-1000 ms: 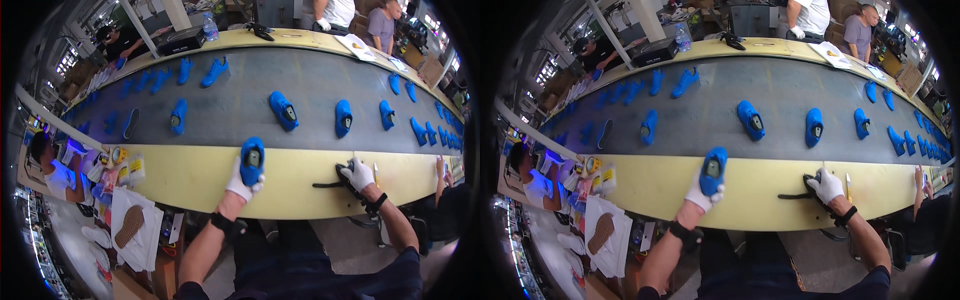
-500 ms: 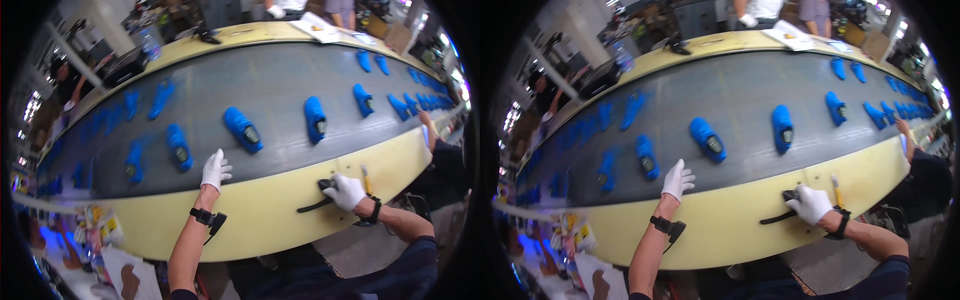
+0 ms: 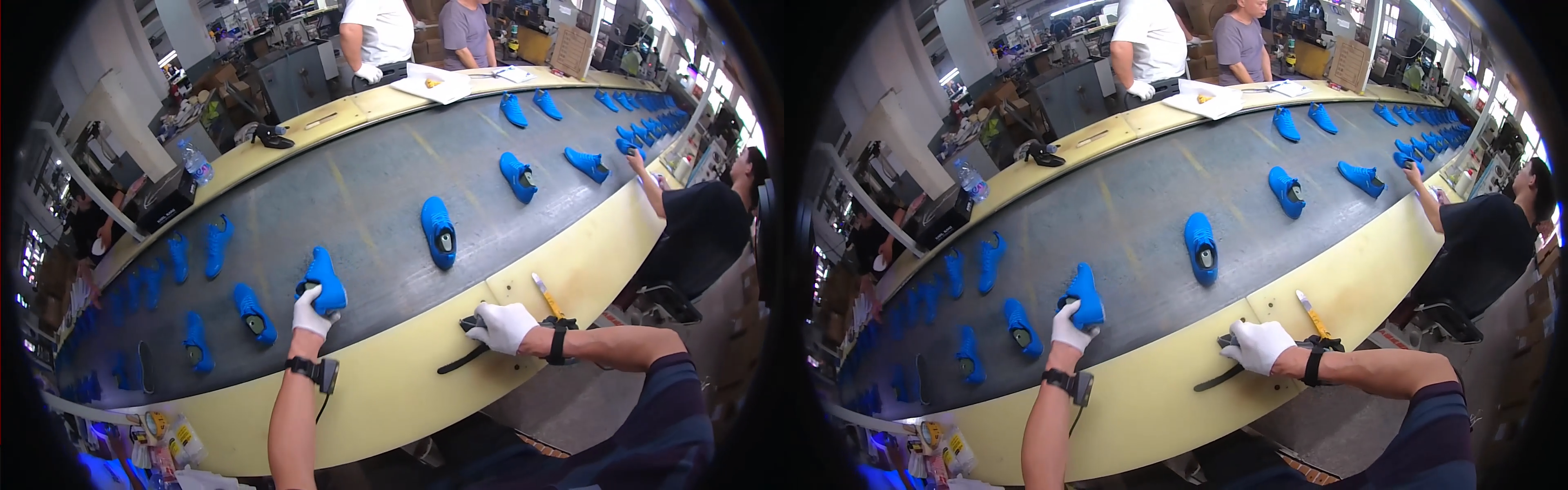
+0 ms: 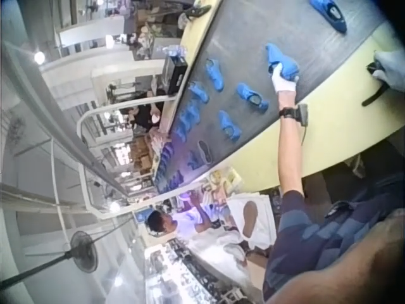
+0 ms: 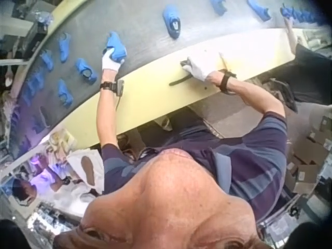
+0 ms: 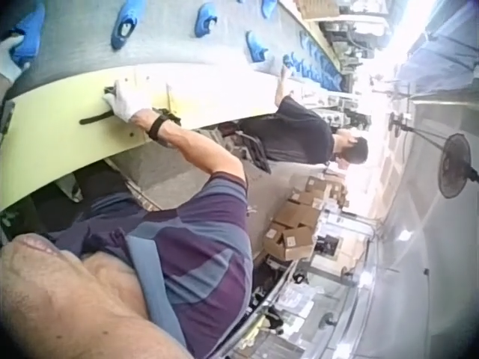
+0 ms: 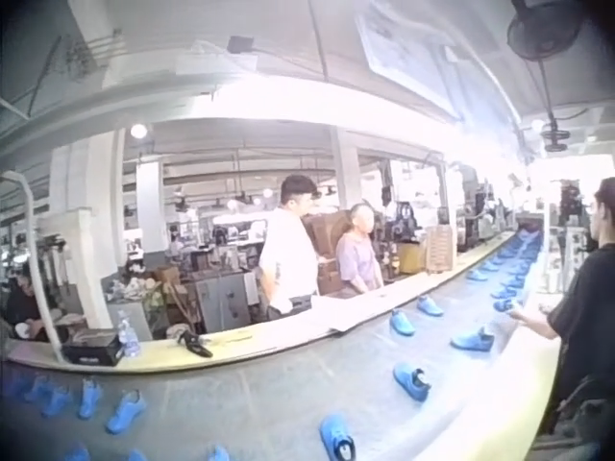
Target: Trim excess material and clean the edges of shoes on an assembly line.
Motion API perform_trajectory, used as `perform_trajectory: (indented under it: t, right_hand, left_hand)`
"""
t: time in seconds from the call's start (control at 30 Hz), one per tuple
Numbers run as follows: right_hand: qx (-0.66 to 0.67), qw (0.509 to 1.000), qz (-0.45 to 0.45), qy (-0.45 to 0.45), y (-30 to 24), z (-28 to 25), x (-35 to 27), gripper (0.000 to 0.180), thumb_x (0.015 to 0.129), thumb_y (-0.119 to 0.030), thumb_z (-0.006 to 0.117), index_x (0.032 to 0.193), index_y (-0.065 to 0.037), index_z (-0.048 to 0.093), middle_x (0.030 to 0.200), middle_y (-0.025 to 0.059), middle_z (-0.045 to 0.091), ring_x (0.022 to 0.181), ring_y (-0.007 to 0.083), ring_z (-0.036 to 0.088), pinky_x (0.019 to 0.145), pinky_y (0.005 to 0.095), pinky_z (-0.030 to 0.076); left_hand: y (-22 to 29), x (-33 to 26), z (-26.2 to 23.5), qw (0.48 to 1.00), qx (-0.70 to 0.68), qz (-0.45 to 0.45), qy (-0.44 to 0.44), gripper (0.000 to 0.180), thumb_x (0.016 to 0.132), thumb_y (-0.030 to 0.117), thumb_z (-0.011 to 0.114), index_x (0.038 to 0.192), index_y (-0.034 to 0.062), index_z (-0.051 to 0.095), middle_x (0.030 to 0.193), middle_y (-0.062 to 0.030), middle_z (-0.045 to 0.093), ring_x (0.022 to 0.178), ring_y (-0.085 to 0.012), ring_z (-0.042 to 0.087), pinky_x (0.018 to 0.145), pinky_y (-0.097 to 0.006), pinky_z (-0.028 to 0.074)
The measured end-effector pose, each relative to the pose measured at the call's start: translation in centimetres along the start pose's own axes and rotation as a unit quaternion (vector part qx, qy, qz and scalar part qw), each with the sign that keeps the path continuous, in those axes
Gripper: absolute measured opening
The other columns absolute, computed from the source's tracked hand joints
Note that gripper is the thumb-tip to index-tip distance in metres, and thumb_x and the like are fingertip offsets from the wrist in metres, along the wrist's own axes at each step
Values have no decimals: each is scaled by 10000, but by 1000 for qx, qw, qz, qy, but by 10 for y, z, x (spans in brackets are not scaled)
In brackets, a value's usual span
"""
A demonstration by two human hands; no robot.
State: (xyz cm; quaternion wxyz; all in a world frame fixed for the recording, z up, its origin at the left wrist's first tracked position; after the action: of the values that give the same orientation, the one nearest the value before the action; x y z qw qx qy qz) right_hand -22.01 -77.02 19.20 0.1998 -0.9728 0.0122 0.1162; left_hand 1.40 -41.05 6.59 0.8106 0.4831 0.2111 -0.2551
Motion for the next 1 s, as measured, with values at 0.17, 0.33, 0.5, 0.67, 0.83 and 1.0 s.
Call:
perform_trajectory:
  t: [0.17,0.33,0.5,0.67,0.83,1.0]
  right_hand:
    - [-10,998,-57,33,0,5,-6,422,992,-436,699,1026,-21,633,927,249,741,840,486,725,783,546,580]
    - [-28,995,-57,83,-3,-6,0,386,971,-393,726,963,-15,648,859,270,725,837,482,719,771,546,579]
    - [-64,978,-122,157,-6,-3,6,320,924,-287,796,1070,-29,676,1016,214,734,952,437,694,845,502,552]
    - [-39,892,-443,81,-136,17,-43,319,917,-194,777,1193,-56,693,1146,171,726,1026,412,677,904,490,541]
    - [-146,898,-360,-206,-241,95,-67,403,912,-346,797,1108,-28,648,876,191,753,864,386,766,734,475,587]
    - [-253,851,-377,-265,-264,102,-52,482,881,-377,828,1152,-11,670,912,213,768,901,440,765,781,517,590]
  left_hand:
    - [-10,-151,-36,970,194,136,-46,406,922,227,757,1274,43,673,1094,-94,720,899,-203,713,752,-395,573]
    - [-109,-262,-41,868,446,210,62,494,908,257,803,1307,6,654,1142,-190,710,1064,-316,687,969,-417,538]
    - [-173,-314,-32,734,563,330,187,641,896,304,825,1429,54,570,1239,-210,628,1201,-425,593,1009,-512,515]
    - [-186,-340,-30,705,590,329,217,647,896,288,828,1427,26,566,1176,-211,619,1146,-417,601,944,-512,535]
    - [-190,-348,-19,713,569,353,210,541,927,269,793,1361,26,580,1168,-207,626,1130,-422,614,930,-527,539]
    - [-188,-354,-11,701,584,339,230,448,944,231,754,1306,24,592,1107,-220,646,1066,-441,645,877,-531,553]
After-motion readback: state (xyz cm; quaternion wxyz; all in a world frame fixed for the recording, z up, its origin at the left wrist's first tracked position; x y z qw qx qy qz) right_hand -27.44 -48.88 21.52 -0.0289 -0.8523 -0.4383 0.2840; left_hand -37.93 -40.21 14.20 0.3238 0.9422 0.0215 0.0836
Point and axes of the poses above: each hand's wrist, its own x-axis towards the middle knuckle, its own z-axis out of the palm, y = z × x, the point moved 5 cm from there along x, towards the middle knuckle
